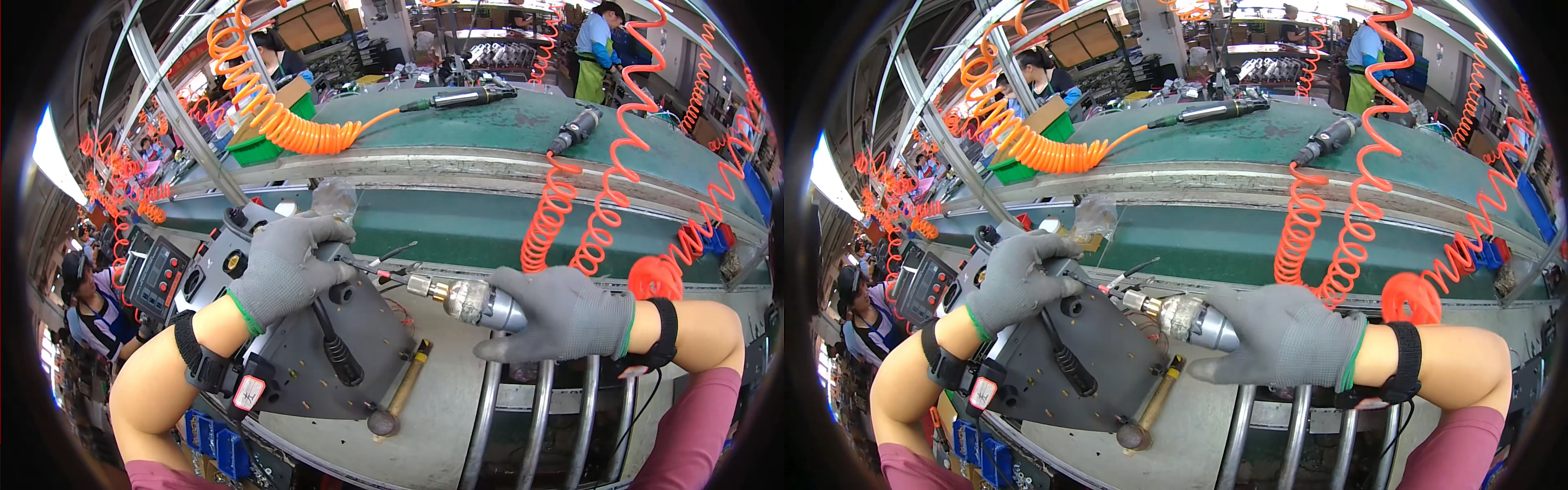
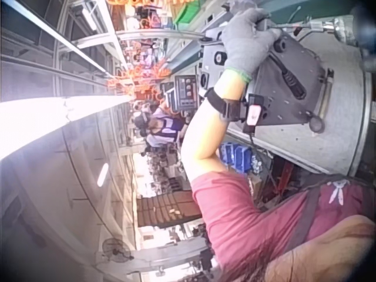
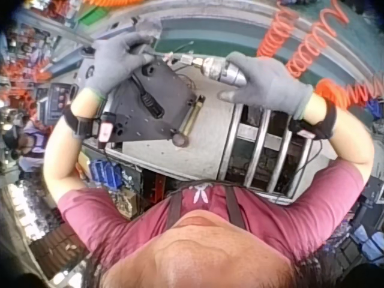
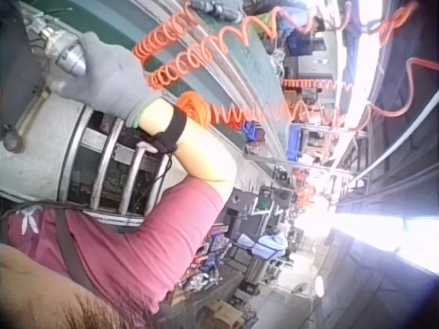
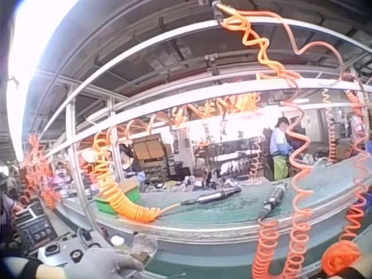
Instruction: Assembling a welding machine on a production line using an air screwdriver and hammer
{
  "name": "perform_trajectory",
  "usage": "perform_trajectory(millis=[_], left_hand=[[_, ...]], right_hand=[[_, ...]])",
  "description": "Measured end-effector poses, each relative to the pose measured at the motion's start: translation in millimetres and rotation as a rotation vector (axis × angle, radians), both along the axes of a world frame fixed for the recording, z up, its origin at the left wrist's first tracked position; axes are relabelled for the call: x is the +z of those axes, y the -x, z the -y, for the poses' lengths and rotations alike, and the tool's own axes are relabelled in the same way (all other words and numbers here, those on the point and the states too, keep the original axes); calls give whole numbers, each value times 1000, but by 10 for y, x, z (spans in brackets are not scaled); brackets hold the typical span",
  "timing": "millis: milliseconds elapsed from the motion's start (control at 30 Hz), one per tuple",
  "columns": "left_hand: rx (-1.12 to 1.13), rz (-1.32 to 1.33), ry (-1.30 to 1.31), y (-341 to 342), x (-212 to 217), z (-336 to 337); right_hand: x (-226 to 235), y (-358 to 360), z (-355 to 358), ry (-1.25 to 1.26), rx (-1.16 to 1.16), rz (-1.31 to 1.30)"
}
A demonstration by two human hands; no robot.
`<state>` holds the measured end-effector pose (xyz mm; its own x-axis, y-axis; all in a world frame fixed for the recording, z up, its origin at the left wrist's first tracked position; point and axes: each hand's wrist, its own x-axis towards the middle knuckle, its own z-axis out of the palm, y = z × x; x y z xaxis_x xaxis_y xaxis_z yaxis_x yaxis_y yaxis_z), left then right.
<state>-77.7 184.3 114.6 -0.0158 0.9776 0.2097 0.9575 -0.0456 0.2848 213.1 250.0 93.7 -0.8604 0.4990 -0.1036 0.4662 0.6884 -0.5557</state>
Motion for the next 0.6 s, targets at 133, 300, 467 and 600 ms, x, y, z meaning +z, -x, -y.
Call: perform_trajectory(millis=[133,300,467,600], left_hand=[[-13,13,32,51,8,0],[-100,-26,150,181,130,-19],[-119,-35,174,202,145,17],[-127,46,82,229,87,56]], right_hand=[[29,38,13,-265,-81,125],[63,58,-23,74,-33,54],[106,98,57,106,-103,53],[-19,68,61,102,-48,-3]])
